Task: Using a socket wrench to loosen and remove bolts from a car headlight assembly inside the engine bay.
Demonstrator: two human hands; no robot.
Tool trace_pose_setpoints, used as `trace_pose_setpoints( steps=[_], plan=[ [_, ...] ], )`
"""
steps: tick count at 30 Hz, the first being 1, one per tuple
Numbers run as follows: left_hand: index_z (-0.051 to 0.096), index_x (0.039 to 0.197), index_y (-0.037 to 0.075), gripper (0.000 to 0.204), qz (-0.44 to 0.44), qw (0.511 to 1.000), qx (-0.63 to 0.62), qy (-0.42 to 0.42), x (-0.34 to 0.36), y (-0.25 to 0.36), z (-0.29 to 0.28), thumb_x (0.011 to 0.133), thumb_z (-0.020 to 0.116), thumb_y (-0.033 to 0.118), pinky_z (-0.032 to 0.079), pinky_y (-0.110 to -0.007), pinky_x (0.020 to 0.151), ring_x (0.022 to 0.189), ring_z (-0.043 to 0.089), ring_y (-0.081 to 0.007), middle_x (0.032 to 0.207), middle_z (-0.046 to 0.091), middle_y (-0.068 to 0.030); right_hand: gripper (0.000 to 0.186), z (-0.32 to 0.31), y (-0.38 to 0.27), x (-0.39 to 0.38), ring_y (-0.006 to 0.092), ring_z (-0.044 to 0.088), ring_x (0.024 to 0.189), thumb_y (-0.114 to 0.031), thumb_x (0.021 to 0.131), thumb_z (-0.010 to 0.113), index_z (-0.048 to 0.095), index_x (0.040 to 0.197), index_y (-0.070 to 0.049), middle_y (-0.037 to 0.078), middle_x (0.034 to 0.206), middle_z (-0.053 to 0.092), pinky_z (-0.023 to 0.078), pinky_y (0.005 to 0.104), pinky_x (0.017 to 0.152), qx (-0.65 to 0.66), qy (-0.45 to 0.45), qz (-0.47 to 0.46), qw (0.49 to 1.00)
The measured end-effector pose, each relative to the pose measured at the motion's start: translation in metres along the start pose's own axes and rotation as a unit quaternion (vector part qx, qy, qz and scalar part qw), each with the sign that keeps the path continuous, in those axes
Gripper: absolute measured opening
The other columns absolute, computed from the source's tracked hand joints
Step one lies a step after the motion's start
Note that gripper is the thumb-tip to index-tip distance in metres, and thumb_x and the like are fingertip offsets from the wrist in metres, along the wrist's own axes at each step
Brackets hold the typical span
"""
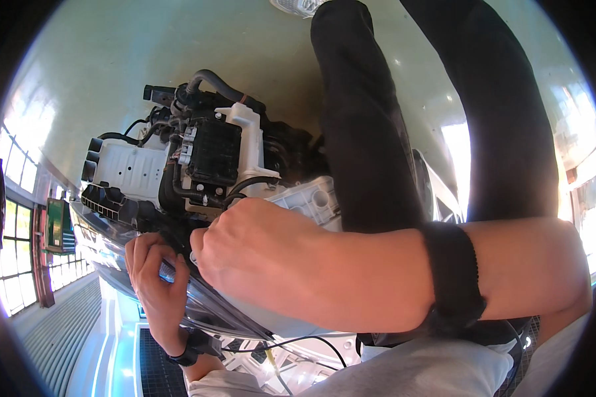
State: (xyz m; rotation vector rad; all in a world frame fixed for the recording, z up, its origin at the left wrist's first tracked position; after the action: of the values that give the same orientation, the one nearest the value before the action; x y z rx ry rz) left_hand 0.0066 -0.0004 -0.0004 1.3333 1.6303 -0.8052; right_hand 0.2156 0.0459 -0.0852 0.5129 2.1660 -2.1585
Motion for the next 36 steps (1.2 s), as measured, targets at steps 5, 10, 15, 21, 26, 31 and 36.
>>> trace_pose_setpoints(
  steps=[5,10,15,21,26,31,36],
  plan=[
    [0.057,0.075,0.002,0.014,0.001,1.000,-0.003,0.001,0.002,0.002,0.000,0.067,0.068,0.002,0.037,-0.044,0.092,0.101,0.051,-0.0314,0.097,0.057,-0.0082,0.015,-0.006,0.002,0.000,0.0190,0.066,0.056,-0.009,0.068,0.068,0.060,0.074,0.002,0.006,0.059,0.060,0.049,0.0324,0.048,0.002,-0.027,-0.060,0.998],
    [0.057,0.075,0.002,0.014,-0.003,1.000,-0.001,-0.005,-0.001,0.001,0.000,0.067,0.068,0.002,0.037,-0.044,0.093,0.102,0.050,-0.0320,0.096,0.056,-0.0085,0.016,0.002,-0.005,0.002,0.0193,0.066,0.056,-0.010,0.068,0.068,0.060,0.075,0.002,0.005,0.059,0.061,0.049,0.0312,0.048,0.011,-0.036,-0.049,0.998],
    [0.057,0.075,0.002,0.014,0.002,1.000,-0.004,-0.003,0.000,0.002,0.000,0.067,0.068,0.001,0.037,-0.045,0.092,0.101,0.050,-0.0327,0.096,0.056,-0.0089,0.015,0.003,-0.006,0.004,0.0190,0.066,0.057,-0.010,0.068,0.068,0.061,0.075,0.001,0.005,0.060,0.061,0.049,0.0297,0.049,0.022,-0.019,-0.016,0.999],
    [0.057,0.076,0.002,0.014,-0.009,1.000,-0.002,-0.013,0.001,0.004,-0.001,0.067,0.068,0.001,0.036,-0.045,0.092,0.100,0.049,-0.0327,0.094,0.054,-0.0089,0.017,-0.004,-0.002,0.007,0.0176,0.066,0.057,-0.010,0.070,0.068,0.061,0.079,0.003,0.007,0.062,0.062,0.049,0.0303,0.048,-0.036,-0.059,-0.072,0.995],
    [0.057,0.074,0.002,0.013,-0.013,1.000,-0.001,-0.015,0.000,0.003,-0.001,0.067,0.067,0.001,0.036,-0.045,0.092,0.100,0.049,-0.0323,0.095,0.054,-0.0089,0.012,0.005,-0.015,0.002,0.0168,0.066,0.062,-0.011,0.068,0.068,0.066,0.075,-0.001,0.006,0.066,0.063,0.049,0.0300,0.049,-0.013,0.025,0.071,0.997],
    [0.057,0.075,0.001,0.012,-0.012,1.000,-0.003,-0.016,-0.001,0.002,-0.002,0.068,0.067,0.001,0.037,-0.045,0.093,0.101,0.049,-0.0327,0.095,0.055,-0.0089,0.014,-0.001,-0.016,0.004,0.0172,0.065,0.061,-0.009,0.068,0.067,0.065,0.077,0.002,0.009,0.068,0.062,0.049,0.0279,0.048,0.027,-0.080,0.009,0.996],
    [0.057,0.076,0.001,0.012,-0.006,1.000,-0.008,-0.004,-0.002,0.004,-0.005,0.068,0.067,0.001,0.037,-0.045,0.093,0.102,0.050,-0.0328,0.096,0.055,-0.0091,0.013,0.001,-0.026,0.006,0.0168,0.065,0.060,-0.010,0.069,0.067,0.065,0.075,0.001,0.008,0.067,0.063,0.049,0.0292,0.049,0.008,-0.107,0.039,0.993]
  ],
)
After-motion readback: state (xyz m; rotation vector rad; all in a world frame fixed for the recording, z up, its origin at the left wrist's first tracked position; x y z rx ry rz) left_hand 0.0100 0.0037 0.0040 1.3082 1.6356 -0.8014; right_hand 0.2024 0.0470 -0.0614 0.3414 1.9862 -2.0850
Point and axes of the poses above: each hand's wrist, its own x-axis towards the middle knuckle, its own z-axis out of the palm, y = z × x, the point moved 1 cm from there along x, towards the middle knuckle
